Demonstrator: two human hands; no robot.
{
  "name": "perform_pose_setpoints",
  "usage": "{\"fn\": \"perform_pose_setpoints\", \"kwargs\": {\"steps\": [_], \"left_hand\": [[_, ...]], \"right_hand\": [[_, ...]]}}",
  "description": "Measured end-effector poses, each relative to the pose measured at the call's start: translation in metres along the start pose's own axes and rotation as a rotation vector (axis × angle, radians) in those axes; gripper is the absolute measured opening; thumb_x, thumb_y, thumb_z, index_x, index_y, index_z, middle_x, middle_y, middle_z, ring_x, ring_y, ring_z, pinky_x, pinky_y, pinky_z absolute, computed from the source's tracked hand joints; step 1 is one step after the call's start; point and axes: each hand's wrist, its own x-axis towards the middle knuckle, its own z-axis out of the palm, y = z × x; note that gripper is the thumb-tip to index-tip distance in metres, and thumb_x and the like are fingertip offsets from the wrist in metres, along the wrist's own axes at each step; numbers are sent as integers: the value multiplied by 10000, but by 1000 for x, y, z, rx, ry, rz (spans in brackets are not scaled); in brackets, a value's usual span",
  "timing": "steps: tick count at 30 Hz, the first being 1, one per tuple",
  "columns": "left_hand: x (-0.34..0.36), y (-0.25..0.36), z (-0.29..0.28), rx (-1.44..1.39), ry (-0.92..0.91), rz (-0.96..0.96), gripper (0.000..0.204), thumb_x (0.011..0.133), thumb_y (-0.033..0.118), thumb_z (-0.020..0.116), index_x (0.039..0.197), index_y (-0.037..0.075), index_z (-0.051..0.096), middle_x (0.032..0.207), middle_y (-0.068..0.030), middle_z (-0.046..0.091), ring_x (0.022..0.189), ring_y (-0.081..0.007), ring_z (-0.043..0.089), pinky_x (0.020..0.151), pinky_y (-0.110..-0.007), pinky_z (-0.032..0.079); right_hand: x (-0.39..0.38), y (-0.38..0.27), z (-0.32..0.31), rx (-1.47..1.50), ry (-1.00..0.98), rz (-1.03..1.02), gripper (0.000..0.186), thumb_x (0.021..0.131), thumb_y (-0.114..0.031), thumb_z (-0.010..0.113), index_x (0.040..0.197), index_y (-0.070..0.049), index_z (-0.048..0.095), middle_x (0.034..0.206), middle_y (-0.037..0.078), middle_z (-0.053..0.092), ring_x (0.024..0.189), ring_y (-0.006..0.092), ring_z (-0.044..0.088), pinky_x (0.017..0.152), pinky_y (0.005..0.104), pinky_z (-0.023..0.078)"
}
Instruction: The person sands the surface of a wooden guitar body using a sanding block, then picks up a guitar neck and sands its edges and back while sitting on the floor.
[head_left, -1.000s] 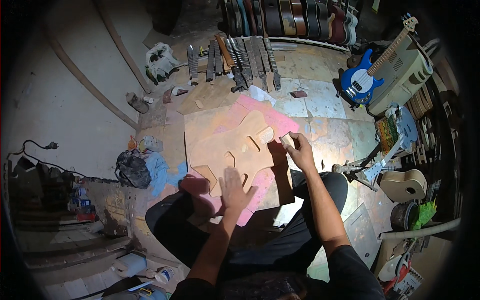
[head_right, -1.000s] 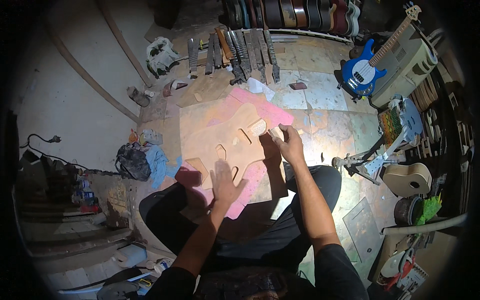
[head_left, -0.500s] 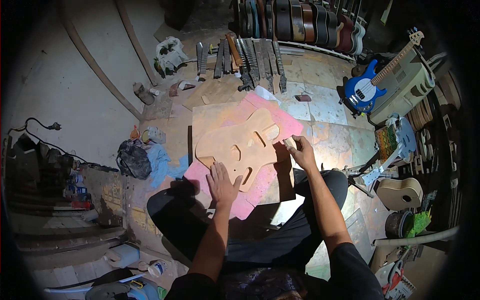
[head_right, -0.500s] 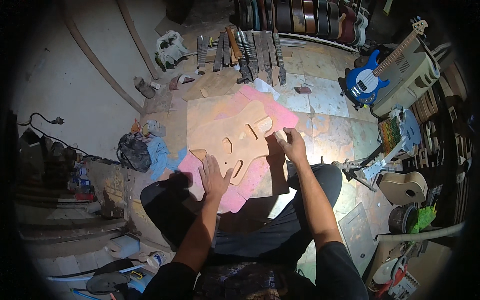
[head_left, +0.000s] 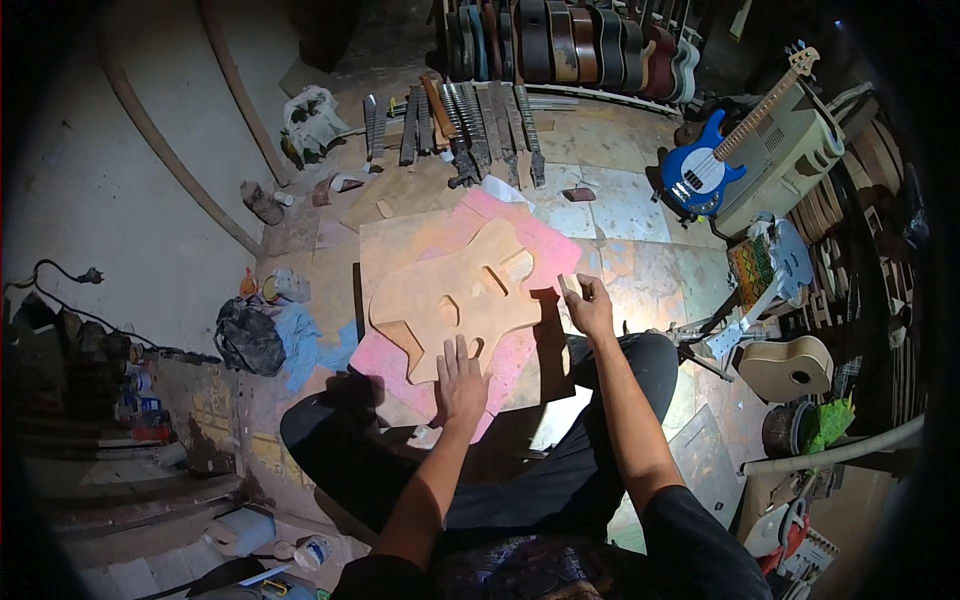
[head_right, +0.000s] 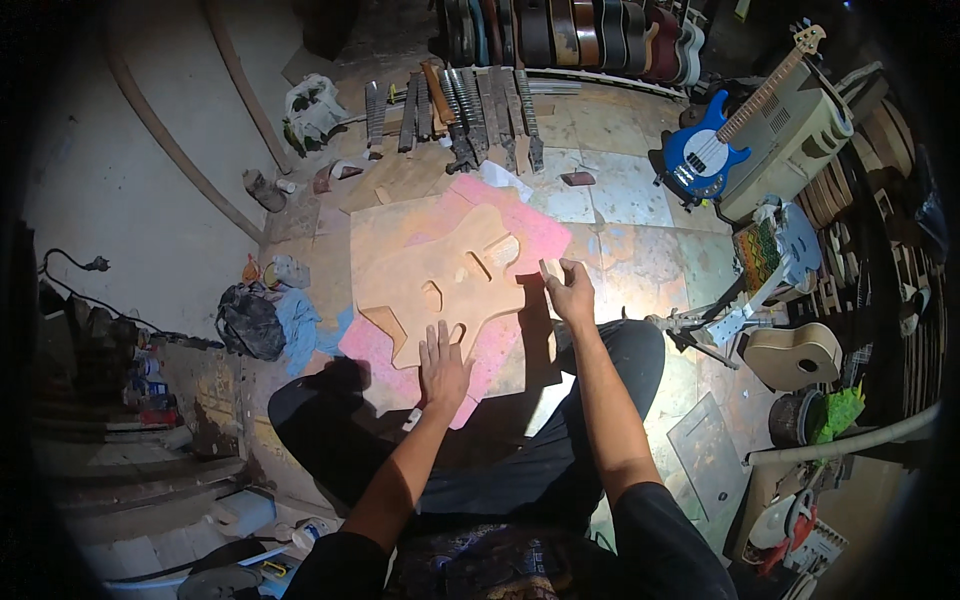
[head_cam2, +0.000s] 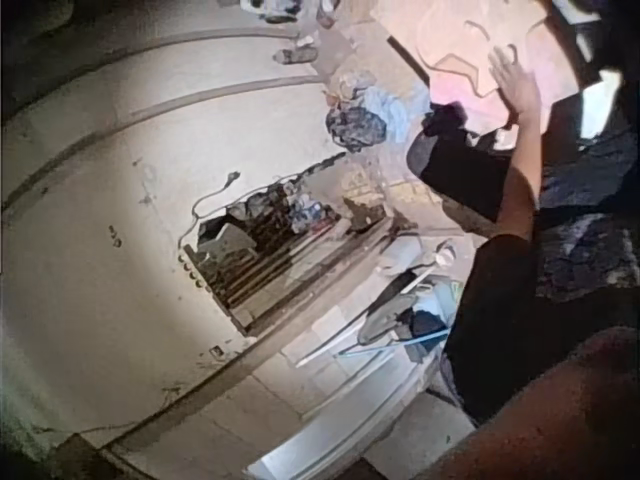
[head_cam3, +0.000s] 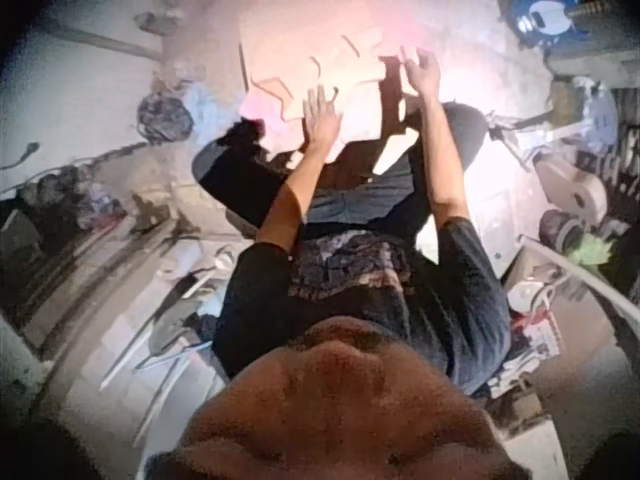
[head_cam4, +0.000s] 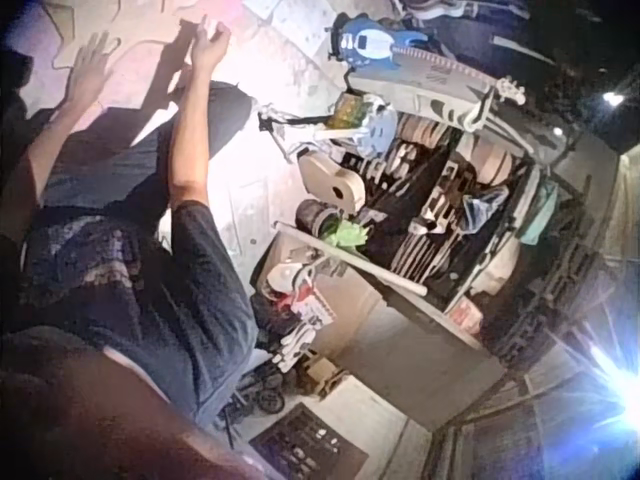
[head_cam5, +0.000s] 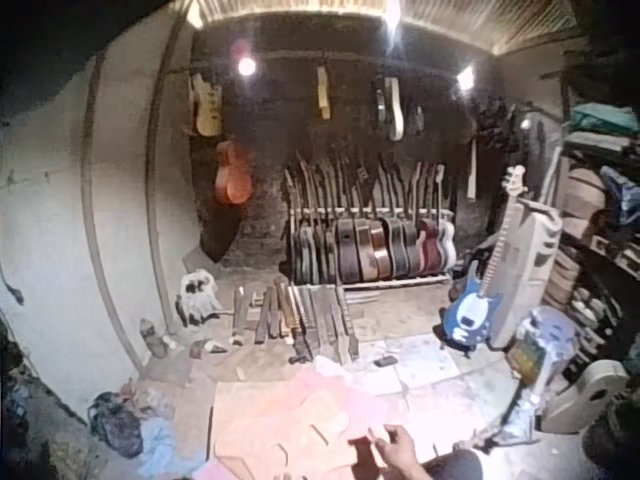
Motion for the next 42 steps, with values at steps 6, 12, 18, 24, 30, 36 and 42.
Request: {"fn": "perform_pose_setpoints", "kwargs": {"steps": [6, 12, 18, 24, 30, 36, 42], "left_hand": [[1, -21, -25, -17, -119, -131, 513, 890, 312, 859, 1302, 47, 704, 1774, -163, 277, 1646, -436, 197, 1319, -607, 207], [-11, -80, -25, -118, 61, -347, 527, 818, 171, 912, 1296, 99, 705, 1750, -219, 310, 1612, -492, 250, 1274, -607, 303], [-5, -86, -9, -23, 246, -440, 528, 864, 189, 851, 1349, 63, 685, 1613, -287, 469, 1526, -495, 387, 1275, -580, 318], [37, 12, -33, -342, 60, 239, 516, 909, 247, 793, 1345, 3, 662, 1535, -258, 547, 1489, -436, 449, 1253, -576, 348], [144, 17, -26, -289, 88, 121, 683, 875, 373, 838, 1410, 3, 629, 1546, -234, 560, 1481, -426, 450, 1258, -570, 322], [229, 14, -13, -172, -242, 110, 1120, 745, 522, 920, 1617, 11, 438, 1626, -239, 491, 1539, -424, 411, 1291, -598, 271], [276, 31, -21, 21, -556, 244, 1392, 493, 487, 1046, 1629, 29, 386, 1522, -212, 566, 1473, -407, 477, 1225, -582, 359]], "right_hand": [[8, 21, -5, -50, 9, 76, 434, 943, -85, 815, 1306, 67, 632, 1195, 181, 755, 1088, 204, 713, 956, 333, 562], [-4, 23, 10, -125, -138, 104, 427, 935, -135, 818, 1283, 41, 645, 1180, 163, 769, 1032, 216, 727, 926, 364, 569], [-28, -28, 21, 65, -251, 506, 337, 1011, -251, 674, 1245, -10, 651, 1012, 98, 717, 882, 220, 687, 787, 369, 569], [-20, -39, -1, 211, -242, 716, 408, 1038, -307, 479, 1161, 20, 692, 942, 149, 711, 826, 255, 695, 750, 433, 573], [-17, 10, 0, -167, -67, 511, 528, 999, -390, 558, 1188, 89, 674, 1051, 279, 743, 960, 387, 728, 859, 464, 559], [-14, -27, 12, -426, -90, 468, 683, 969, -541, 655, 1259, 78, 657, 1209, 360, 730, 1192, 504, 694, 1030, 508, 525], [-4, -46, 10, -443, -135, 480, 616, 947, -466, 629, 1282, 52, 640, 1204, 351, 736, 1178, 496, 706, 1033, 497, 533]]}}
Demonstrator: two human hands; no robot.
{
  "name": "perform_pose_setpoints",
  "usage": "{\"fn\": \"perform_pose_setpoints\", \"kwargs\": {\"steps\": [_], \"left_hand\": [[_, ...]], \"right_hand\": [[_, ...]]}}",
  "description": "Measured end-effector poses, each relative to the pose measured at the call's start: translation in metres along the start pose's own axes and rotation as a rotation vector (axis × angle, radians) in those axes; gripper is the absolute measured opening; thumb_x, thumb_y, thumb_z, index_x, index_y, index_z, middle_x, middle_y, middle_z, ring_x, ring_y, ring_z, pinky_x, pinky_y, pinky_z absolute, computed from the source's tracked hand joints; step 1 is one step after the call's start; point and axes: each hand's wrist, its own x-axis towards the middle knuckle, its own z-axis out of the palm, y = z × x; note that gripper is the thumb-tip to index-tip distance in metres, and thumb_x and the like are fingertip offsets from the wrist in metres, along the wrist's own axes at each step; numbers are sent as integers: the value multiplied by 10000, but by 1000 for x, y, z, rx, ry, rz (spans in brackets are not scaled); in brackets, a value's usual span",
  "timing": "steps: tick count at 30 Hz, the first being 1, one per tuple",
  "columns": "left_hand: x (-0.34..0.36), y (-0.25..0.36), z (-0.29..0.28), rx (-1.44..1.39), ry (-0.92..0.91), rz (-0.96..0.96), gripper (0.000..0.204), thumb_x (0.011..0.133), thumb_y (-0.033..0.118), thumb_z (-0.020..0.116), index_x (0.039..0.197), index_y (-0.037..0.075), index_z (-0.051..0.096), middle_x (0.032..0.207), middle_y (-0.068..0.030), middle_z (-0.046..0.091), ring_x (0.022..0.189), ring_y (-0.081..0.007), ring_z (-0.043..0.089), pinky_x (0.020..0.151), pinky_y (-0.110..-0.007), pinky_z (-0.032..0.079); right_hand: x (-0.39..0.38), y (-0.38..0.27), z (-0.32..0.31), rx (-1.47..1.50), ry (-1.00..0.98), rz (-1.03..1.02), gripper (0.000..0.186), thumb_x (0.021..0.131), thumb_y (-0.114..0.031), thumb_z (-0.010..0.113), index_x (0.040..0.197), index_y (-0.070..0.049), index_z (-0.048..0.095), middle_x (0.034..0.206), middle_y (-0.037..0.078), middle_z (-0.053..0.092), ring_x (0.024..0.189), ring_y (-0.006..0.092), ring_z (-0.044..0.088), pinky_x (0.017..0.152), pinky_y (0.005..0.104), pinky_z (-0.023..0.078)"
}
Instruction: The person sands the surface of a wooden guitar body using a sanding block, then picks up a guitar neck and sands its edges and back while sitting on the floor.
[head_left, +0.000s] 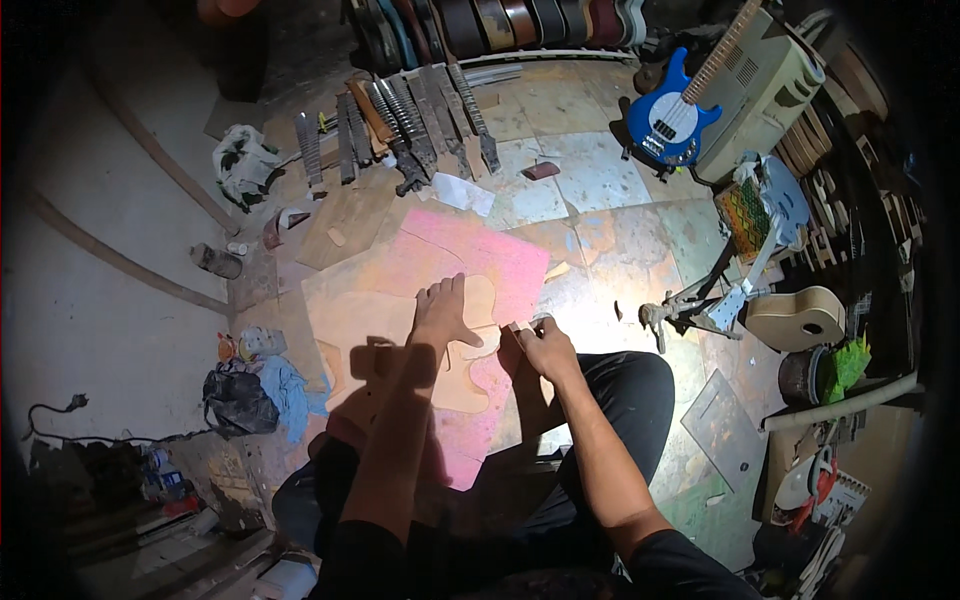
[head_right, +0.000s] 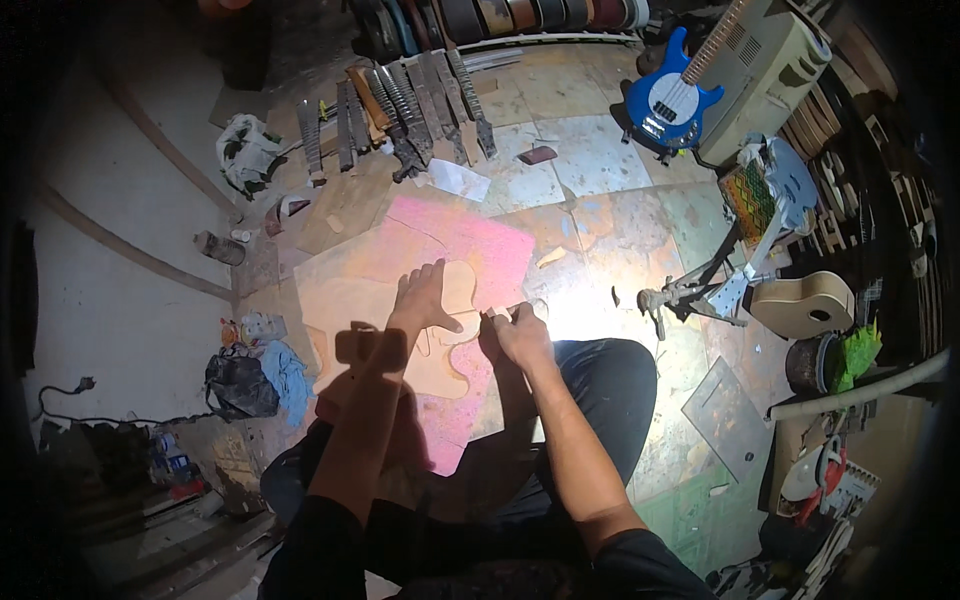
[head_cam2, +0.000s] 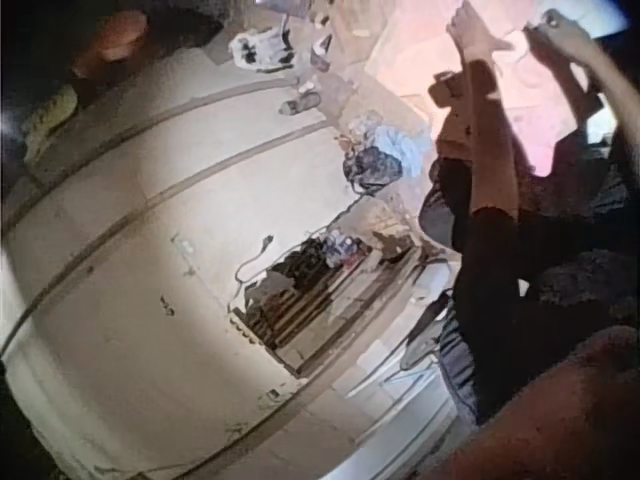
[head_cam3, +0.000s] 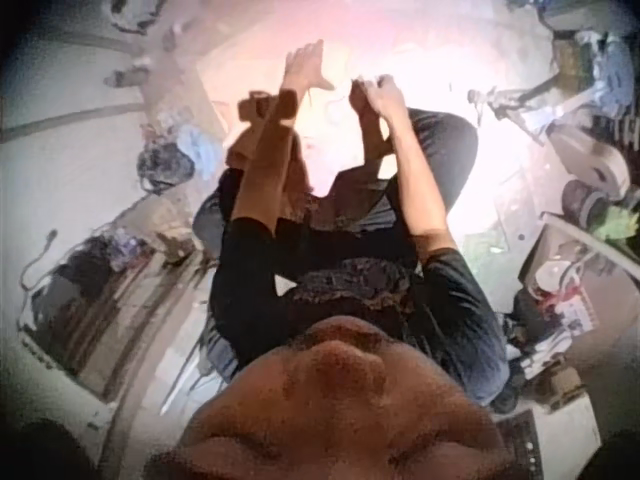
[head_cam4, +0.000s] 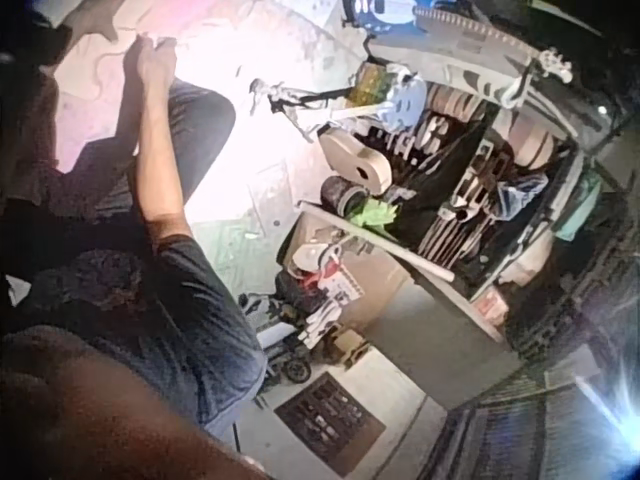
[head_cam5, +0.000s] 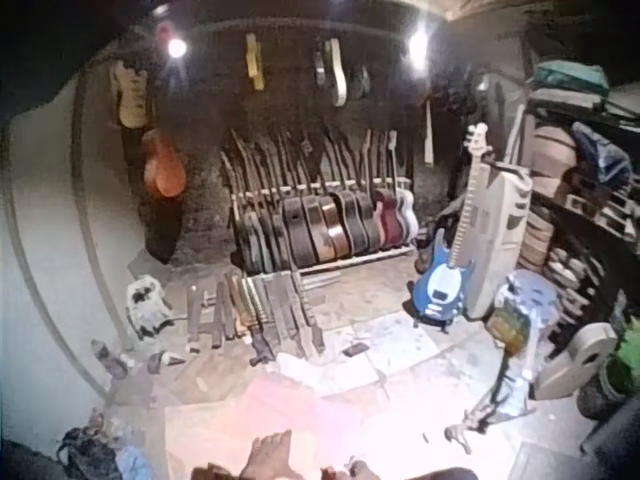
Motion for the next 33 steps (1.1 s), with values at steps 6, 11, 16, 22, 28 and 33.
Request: {"fn": "perform_pose_setpoints", "kwargs": {"steps": [6, 11, 16, 22, 28, 33], "left_hand": [[0, -3, -24, -134, -17, 27, 1199, 502, 468, 1032, 1460, -14, 496, 1377, -275, 659, 1295, -449, 636, 1091, -516, 515], [-5, -6, -53, -154, 16, 30, 1187, 511, 472, 1003, 1441, -52, 484, 1319, -297, 682, 1261, -444, 666, 1067, -489, 541], [-31, -18, -94, -134, 177, 104, 1184, 528, 444, 993, 1462, -48, 459, 1340, -303, 659, 1257, -450, 665, 1071, -471, 546], [-87, -31, -184, -295, 537, 20, 1094, 579, 379, 992, 1418, -82, 462, 1300, -315, 655, 1208, -449, 681, 1048, -442, 564], [-173, -16, -203, -447, 1115, -85, 1047, 572, 244, 1037, 1387, -62, 456, 1277, -228, 635, 1159, -374, 676, 1010, -470, 574], [-175, -26, -126, -929, 1528, -142, 1313, 535, 177, 1086, 1550, 9, 271, 1452, -252, 511, 1352, -391, 557, 1162, -515, 473]], "right_hand": [[3, 0, -5, -6, 16, -5, 611, 944, -458, 632, 1298, 39, 642, 1197, 348, 737, 1163, 502, 707, 1026, 500, 537], [9, 8, -3, 21, 53, -14, 578, 959, -467, 656, 1256, 30, 669, 1177, 310, 752, 1153, 467, 716, 1003, 504, 540], [9, 5, -3, 93, 131, -23, 508, 958, -398, 663, 1207, 44, 684, 1118, 312, 761, 1072, 446, 741, 936, 464, 558], [23, 28, 10, 193, 67, -36, 579, 964, -457, 635, 1209, 66, 682, 1145, 331, 749, 1110, 459, 723, 979, 477, 545], [26, 33, 42, -195, -138, -494, 217, 1004, -48, 500, 1060, 84, 663, 1079, 363, 716, 1023, 491, 704, 911, 551, 539], [69, 86, 65, 148, -317, -261, 364, 1112, -204, 433, 1126, 78, 662, 1124, 347, 712, 1036, 387, 692, 939, 500, 527]]}}
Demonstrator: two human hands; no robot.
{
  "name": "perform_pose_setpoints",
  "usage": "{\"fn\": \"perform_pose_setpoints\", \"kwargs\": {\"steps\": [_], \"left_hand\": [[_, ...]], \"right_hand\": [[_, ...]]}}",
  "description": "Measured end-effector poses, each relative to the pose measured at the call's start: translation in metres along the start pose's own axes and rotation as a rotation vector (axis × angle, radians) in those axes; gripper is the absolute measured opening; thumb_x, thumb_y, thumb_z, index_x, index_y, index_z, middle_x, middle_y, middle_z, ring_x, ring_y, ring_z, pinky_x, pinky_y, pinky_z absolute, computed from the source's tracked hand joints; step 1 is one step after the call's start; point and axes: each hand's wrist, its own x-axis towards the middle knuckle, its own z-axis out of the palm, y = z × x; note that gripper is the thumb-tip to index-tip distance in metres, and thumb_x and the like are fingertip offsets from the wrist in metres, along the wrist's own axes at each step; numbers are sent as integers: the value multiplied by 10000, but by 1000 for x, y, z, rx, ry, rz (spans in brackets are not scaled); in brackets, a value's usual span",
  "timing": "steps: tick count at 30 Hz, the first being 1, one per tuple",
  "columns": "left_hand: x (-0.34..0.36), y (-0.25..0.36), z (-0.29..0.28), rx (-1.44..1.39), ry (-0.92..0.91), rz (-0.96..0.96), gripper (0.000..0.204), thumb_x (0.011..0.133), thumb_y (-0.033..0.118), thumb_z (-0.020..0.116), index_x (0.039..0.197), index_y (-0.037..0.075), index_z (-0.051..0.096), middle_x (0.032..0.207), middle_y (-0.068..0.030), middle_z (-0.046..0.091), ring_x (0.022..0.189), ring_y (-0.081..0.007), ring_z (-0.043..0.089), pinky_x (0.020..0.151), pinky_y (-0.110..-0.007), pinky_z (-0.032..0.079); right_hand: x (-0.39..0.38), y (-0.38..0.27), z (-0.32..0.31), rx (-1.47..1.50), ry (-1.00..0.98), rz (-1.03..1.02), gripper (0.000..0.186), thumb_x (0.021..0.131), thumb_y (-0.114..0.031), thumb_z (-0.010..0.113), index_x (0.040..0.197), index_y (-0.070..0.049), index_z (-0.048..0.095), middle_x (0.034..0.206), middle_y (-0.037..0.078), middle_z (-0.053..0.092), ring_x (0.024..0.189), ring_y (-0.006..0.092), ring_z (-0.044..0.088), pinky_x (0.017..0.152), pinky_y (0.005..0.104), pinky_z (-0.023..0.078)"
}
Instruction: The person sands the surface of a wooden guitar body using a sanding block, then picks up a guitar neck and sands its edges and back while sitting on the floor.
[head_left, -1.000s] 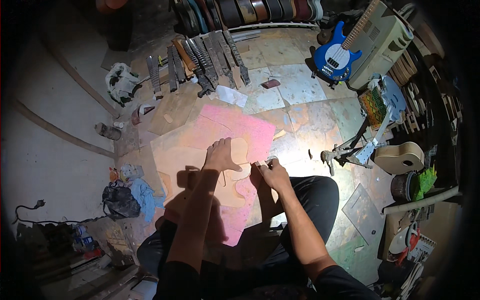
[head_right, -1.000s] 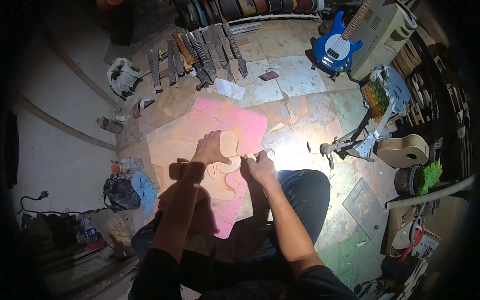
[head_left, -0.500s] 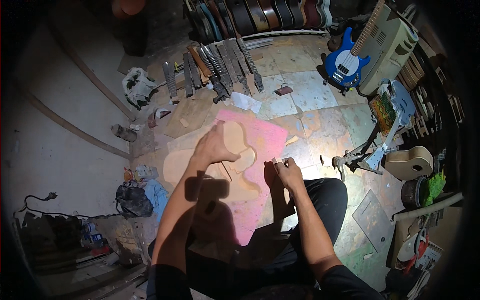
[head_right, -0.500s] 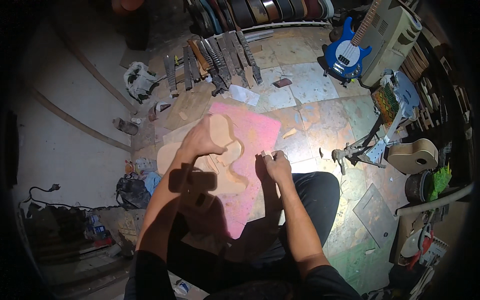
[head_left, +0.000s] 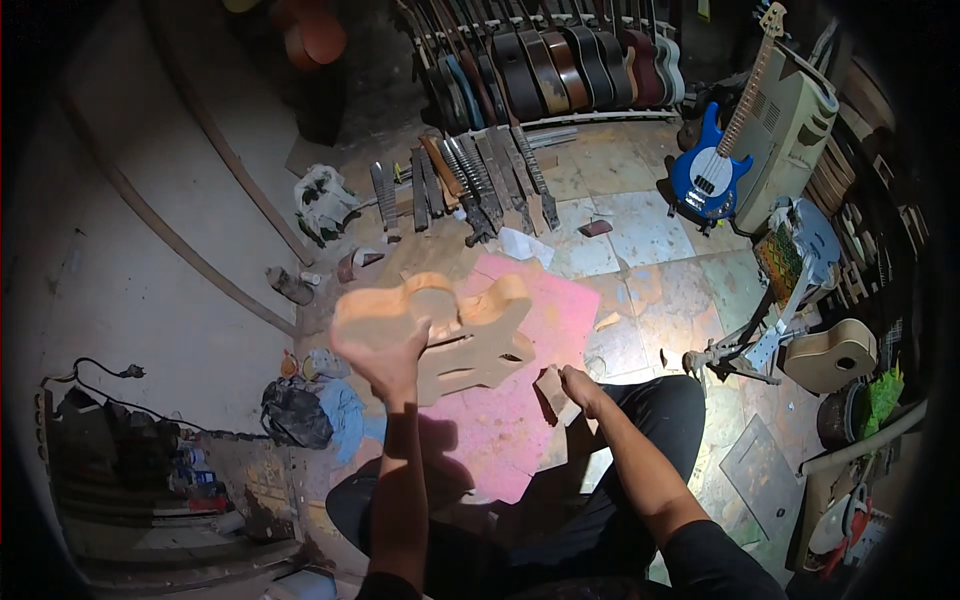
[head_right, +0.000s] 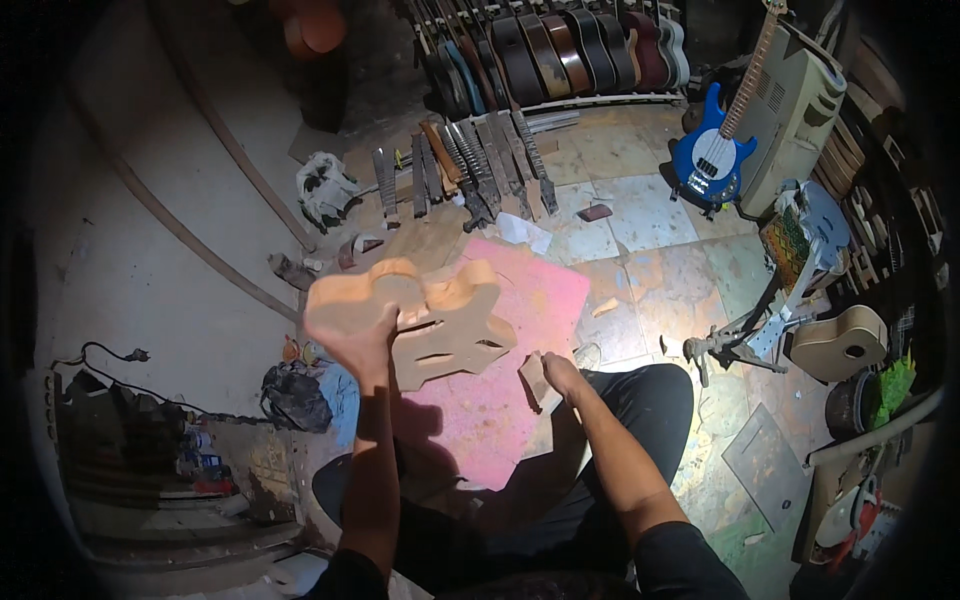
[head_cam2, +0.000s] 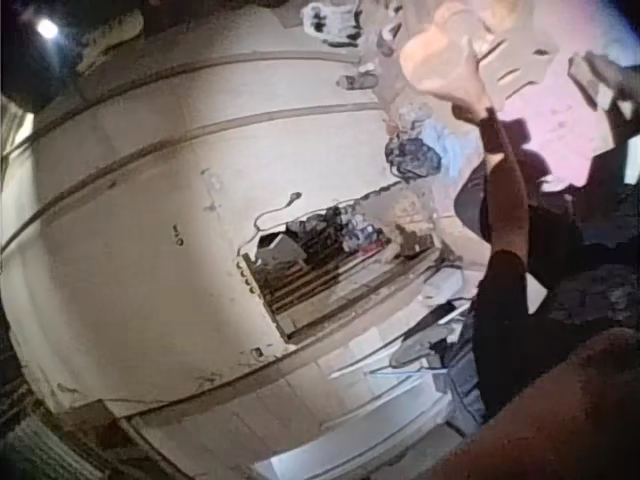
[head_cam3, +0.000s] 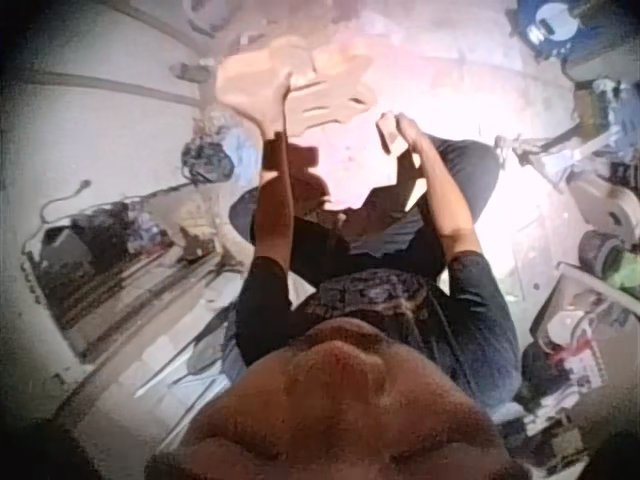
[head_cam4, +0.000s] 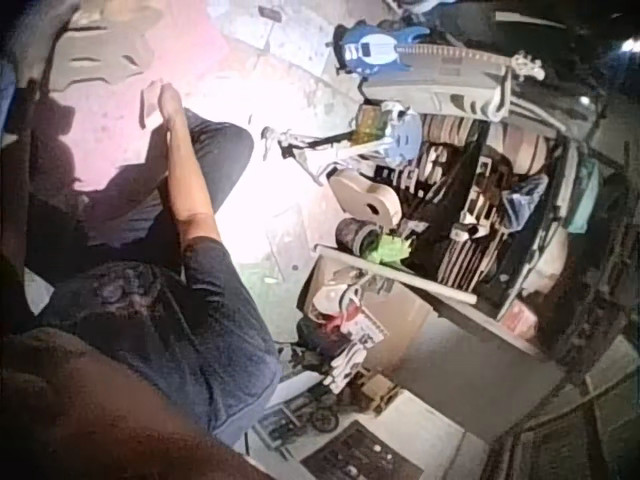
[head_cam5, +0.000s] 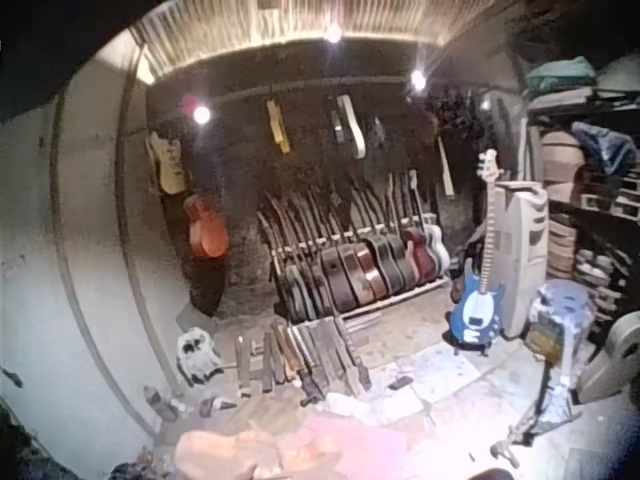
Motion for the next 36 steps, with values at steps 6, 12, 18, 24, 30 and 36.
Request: {"fn": "perform_pose_setpoints", "kwargs": {"steps": [6, 12, 18, 24, 30, 36], "left_hand": [[-18, -19, -69, 198, 186, -44, 1163, 636, 57, 1020, 1556, 11, 309, 1451, -211, 526, 1359, -336, 551, 1181, -473, 468], [2, 1, -124, 32, -139, -60, 870, 665, 60, 1017, 1396, 22, 545, 1298, -124, 640, 1202, -243, 635, 1057, -397, 530], [14, 70, -141, 363, -477, 196, 513, 730, 161, 968, 1165, 1, 749, 1047, -149, 691, 968, -297, 692, 910, -385, 557], [10, 105, -144, 486, -655, 46, 491, 812, 242, 920, 1208, -5, 766, 1055, -130, 689, 986, -275, 682, 911, -371, 536], [21, 126, -125, 627, -676, 100, 508, 778, 316, 933, 1178, 33, 799, 1031, -187, 721, 974, -372, 728, 859, -424, 566], [43, 135, -115, 781, -808, 92, 543, 778, 433, 902, 1156, 54, 808, 1030, -215, 779, 978, -412, 750, 850, -470, 574]], "right_hand": [[-37, -49, 44, -25, -32, 123, 531, 881, -461, 845, 1175, -30, 746, 1101, 107, 777, 954, 230, 749, 868, 396, 592], [-47, -49, 25, -429, 74, -41, 507, 870, -420, 872, 1163, -23, 752, 1052, 212, 785, 981, 354, 764, 890, 449, 591], [-53, -54, 12, -438, 211, -131, 468, 824, -359, 917, 1109, -41, 724, 1031, 213, 740, 995, 423, 717, 877, 508, 568], [-72, -74, 33, -564, 274, -663, 355, 881, -423, 839, 1023, -110, 749, 1029, 171, 683, 993, 378, 650, 883, 506, 518], [-96, -59, 87, -971, 150, -650, 305, 1004, -350, 658, 1027, -60, 749, 1047, 151, 722, 1000, 367, 686, 870, 493, 527], [-119, -97, 93, -1028, 54, -556, 266, 1006, -316, 650, 1038, -68, 740, 1057, 135, 759, 1019, 335, 733, 868, 459, 557]]}}
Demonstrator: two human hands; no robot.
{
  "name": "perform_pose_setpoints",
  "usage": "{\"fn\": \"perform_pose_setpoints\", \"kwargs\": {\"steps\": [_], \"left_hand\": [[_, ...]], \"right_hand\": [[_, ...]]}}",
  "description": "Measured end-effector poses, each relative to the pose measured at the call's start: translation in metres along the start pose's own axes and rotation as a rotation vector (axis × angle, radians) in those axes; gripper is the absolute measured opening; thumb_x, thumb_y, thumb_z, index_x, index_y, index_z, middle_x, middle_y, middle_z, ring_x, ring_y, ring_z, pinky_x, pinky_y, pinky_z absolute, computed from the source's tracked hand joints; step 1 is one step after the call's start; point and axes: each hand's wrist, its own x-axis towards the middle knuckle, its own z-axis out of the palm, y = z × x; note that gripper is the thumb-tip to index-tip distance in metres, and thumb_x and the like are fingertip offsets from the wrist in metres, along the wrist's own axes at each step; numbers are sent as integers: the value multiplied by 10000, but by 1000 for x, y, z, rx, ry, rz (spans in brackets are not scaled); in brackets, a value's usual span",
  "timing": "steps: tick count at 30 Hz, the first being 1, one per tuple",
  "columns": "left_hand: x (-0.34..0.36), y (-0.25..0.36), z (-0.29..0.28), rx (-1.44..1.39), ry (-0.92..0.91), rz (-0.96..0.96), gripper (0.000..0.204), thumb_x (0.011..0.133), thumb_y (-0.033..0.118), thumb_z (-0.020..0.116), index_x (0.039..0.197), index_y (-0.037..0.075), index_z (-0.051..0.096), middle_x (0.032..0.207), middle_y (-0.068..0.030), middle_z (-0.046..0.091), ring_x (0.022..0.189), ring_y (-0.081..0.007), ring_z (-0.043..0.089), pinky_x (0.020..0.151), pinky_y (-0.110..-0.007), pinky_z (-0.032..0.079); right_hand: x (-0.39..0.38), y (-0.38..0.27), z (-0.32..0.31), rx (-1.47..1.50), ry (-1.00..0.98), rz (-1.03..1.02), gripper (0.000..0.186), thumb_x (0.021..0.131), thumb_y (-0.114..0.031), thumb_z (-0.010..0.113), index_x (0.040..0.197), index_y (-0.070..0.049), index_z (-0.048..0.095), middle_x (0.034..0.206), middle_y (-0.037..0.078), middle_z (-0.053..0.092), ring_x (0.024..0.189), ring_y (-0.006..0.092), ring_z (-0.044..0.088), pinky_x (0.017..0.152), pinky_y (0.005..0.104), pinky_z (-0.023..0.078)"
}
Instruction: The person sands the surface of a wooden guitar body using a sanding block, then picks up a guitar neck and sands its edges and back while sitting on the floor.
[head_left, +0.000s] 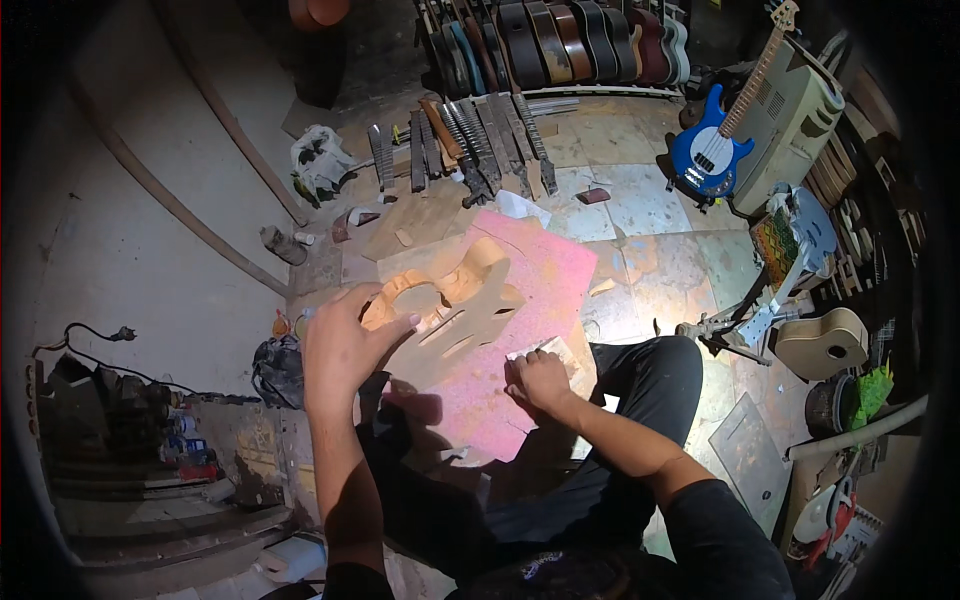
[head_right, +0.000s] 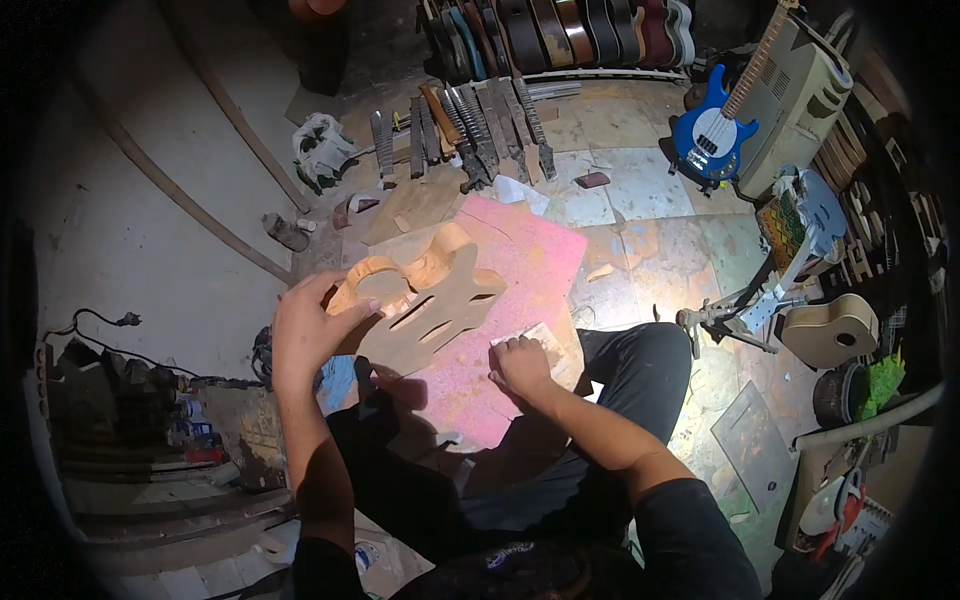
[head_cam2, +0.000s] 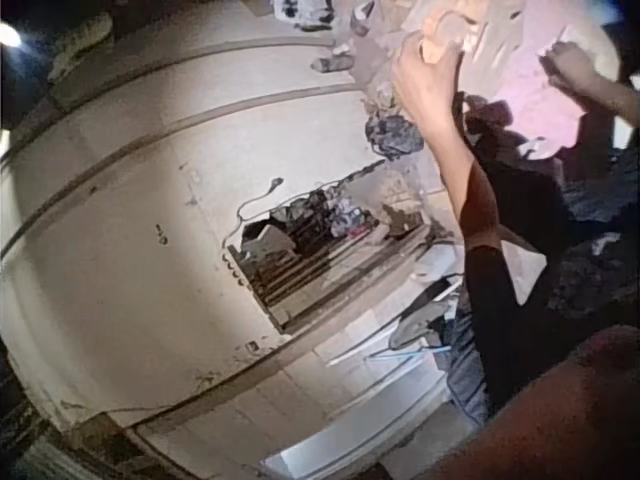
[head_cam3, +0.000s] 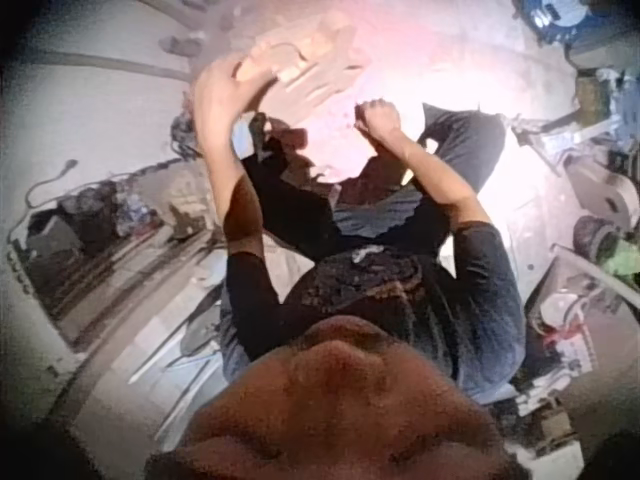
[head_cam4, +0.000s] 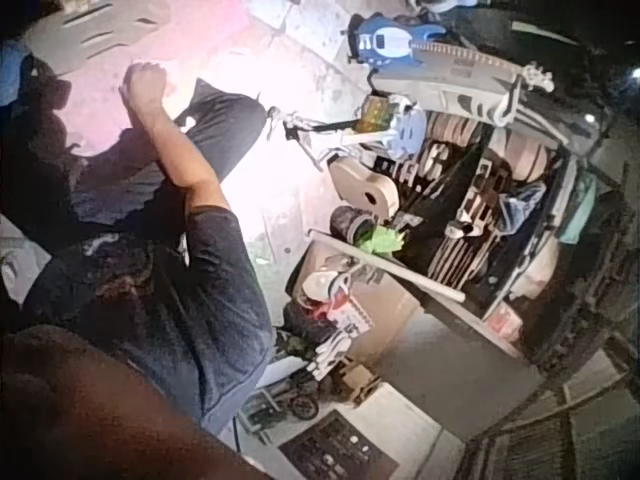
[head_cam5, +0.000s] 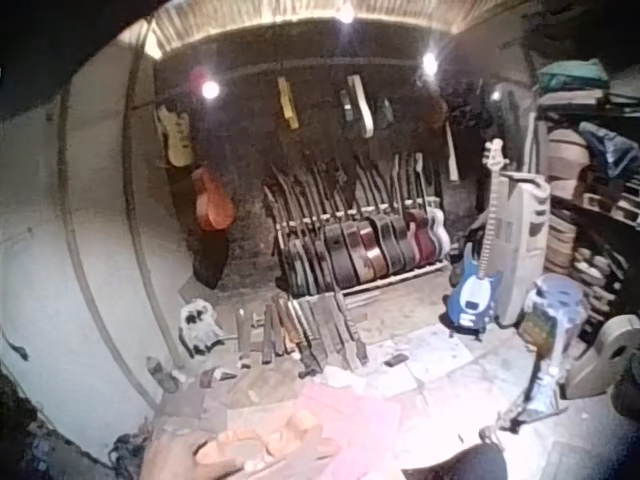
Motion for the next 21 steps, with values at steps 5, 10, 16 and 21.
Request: {"fn": "perform_pose_setpoints", "kwargs": {"steps": [5, 10, 16, 21], "left_hand": [[35, 26, 13, -54, -148, 23, 501, 840, 497, 832, 1124, 84, 814, 956, -218, 788, 933, -434, 752, 849, -503, 572], [40, 15, 22, 32, -227, 8, 456, 914, 523, 761, 1146, 133, 807, 990, -224, 790, 969, -437, 750, 870, -525, 566], [34, 9, 25, 37, -165, 16, 476, 917, 536, 744, 1151, 126, 803, 993, -211, 793, 972, -437, 747, 857, -514, 564], [36, 12, 25, 49, -152, 25, 493, 914, 567, 727, 1141, 137, 804, 996, -210, 790, 982, -437, 745, 858, -527, 558]], "right_hand": [[5, 41, 53, -49, 114, -31, 227, 917, -301, 728, 970, -82, 754, 964, 158, 745, 943, 334, 717, 850, 474, 547], [25, 27, 7, 781, 286, 23, 152, 923, -181, 633, 859, -51, 680, 919, 115, 719, 884, 291, 688, 844, 461, 534], [28, 25, -68, 2308, -7, 329, 536, 940, -350, 483, 1272, 46, 623, 1251, 260, 713, 1143, 402, 719, 1116, 525, 520], [17, 31, -90, 2661, -129, 48, 625, 989, -427, 449, 1331, 65, 626, 1321, 311, 697, 1220, 471, 692, 1150, 567, 499]]}}
